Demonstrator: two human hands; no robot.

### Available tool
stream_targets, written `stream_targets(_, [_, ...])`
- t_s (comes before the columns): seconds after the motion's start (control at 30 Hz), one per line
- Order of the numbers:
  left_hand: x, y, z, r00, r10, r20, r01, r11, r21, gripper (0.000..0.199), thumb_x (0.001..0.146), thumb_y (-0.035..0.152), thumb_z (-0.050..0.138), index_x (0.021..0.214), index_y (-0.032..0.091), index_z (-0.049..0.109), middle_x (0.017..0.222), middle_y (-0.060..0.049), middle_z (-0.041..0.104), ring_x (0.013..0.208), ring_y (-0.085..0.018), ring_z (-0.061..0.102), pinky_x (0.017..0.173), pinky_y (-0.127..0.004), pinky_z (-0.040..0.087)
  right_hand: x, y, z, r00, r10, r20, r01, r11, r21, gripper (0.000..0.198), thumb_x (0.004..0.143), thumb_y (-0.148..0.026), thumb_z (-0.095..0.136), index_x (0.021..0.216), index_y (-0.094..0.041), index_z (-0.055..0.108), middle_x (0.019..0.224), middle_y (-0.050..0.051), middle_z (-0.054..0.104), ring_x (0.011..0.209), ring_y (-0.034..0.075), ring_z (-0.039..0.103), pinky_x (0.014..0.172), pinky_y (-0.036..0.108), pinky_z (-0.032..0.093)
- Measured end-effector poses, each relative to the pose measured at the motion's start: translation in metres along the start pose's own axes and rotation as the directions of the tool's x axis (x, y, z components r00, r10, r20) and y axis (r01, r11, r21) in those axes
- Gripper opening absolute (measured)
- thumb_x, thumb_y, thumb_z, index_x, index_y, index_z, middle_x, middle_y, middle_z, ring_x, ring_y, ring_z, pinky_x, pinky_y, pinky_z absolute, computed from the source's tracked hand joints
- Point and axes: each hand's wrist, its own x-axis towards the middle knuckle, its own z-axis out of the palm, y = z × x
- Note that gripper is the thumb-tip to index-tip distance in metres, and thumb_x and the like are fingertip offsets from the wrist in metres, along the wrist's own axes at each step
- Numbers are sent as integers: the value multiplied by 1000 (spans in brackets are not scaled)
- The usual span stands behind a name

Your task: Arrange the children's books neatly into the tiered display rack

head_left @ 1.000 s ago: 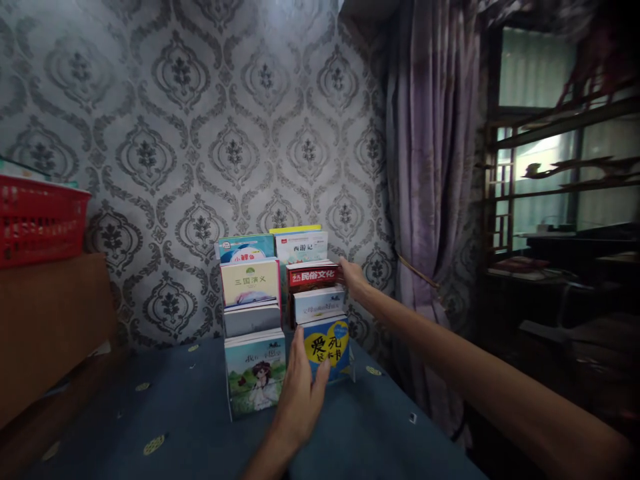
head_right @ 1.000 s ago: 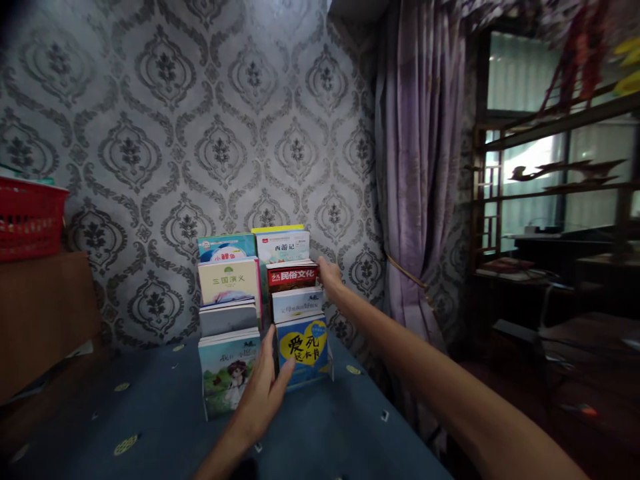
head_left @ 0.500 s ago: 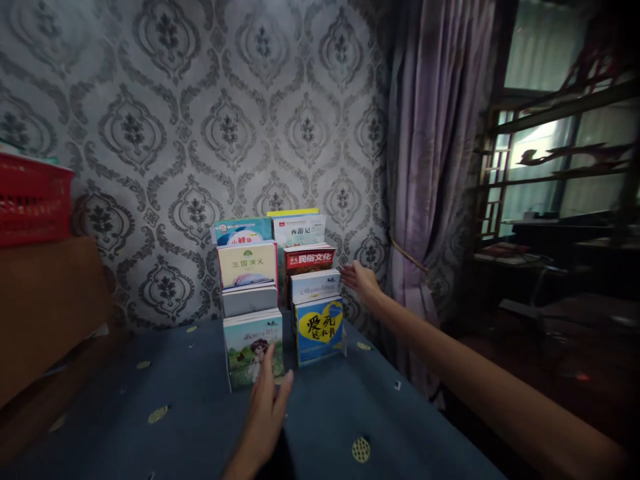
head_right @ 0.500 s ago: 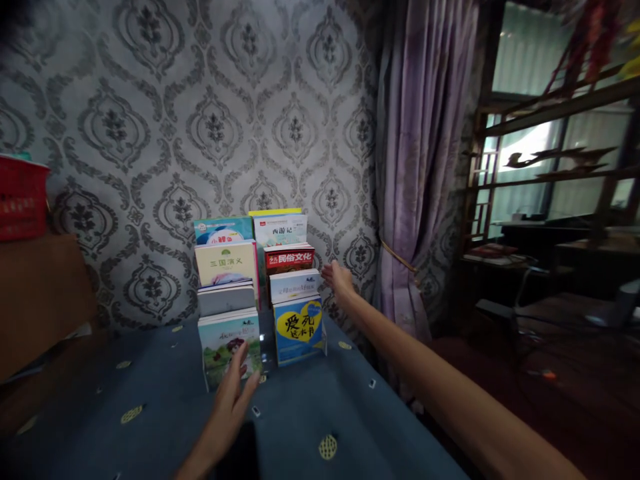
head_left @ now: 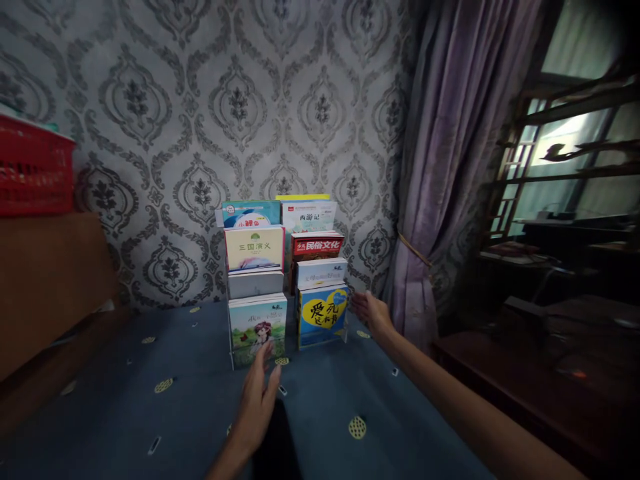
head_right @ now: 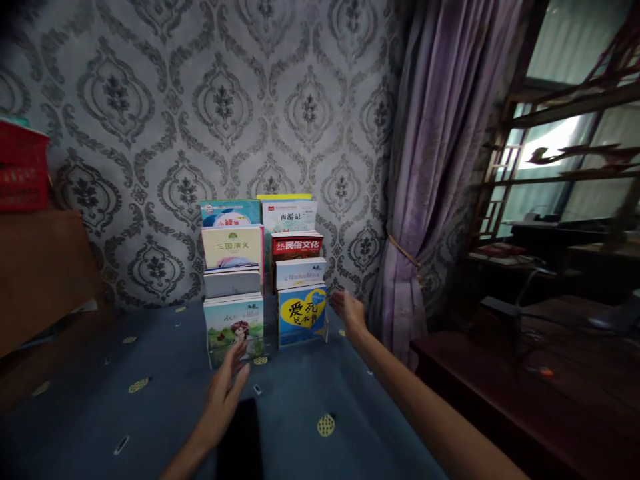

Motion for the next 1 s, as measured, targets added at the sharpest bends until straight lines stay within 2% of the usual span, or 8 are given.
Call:
stream_targets(0.1, [0, -3, -4, 999, 10, -32, -9, 1000, 14, 54, 92, 49, 49, 138, 20, 48, 145, -14, 53, 135, -28, 49, 113, -46, 39, -15, 31, -14, 999, -47, 9, 47, 999, -17, 27, 81, -46, 60, 77, -20, 70, 87, 11, 77, 89, 26, 74, 79, 37, 58])
stream_targets(0.23, [2, -9, -9, 998, 0, -56, 2, 999, 44, 55, 90, 50, 50, 136, 19, 51, 143, -15, 55, 133, -29, 51, 113, -47, 38, -34, 77, -40, 997, -52, -61, 52, 999, -3, 34, 69, -54, 65, 74, -21, 70, 82, 11, 77, 88, 31, 73, 80, 43, 59])
stream_targets(0.37, [2, -14, -14, 998, -13, -61, 17, 998, 56, 56, 90, 52, 49, 137, 21, 51, 143, -14, 55, 134, -29, 51, 114, -48, 36, -44, 103, -63, 988, -141, -60, 141, 990, -7, 44, 60, -61, 70, 78, -21, 73, 93, 12, 77, 91, 31, 73, 82, 44, 59])
stream_targets(0.73, [11, -23, -28, 988, -18, -153, 21, 1000, 16, 46, 87, 54, 51, 117, 21, 61, 125, -13, 68, 120, -28, 62, 106, -44, 45, -54, 99, -64, 991, -131, -21, 130, 990, -53, 46, 61, -61, 71, 80, -19, 72, 92, 13, 76, 90, 30, 72, 81, 42, 58])
stream_targets(1.0, [14, -35, -41, 985, -20, -174, 35, 996, 85, 39, 89, 51, 46, 103, 19, 64, 103, -11, 73, 105, -28, 67, 95, -43, 49, -63, 96, -62, 987, -157, 36, 160, 975, -156, 50, 61, -63, 70, 83, -18, 73, 89, 11, 75, 85, 28, 70, 77, 40, 56])
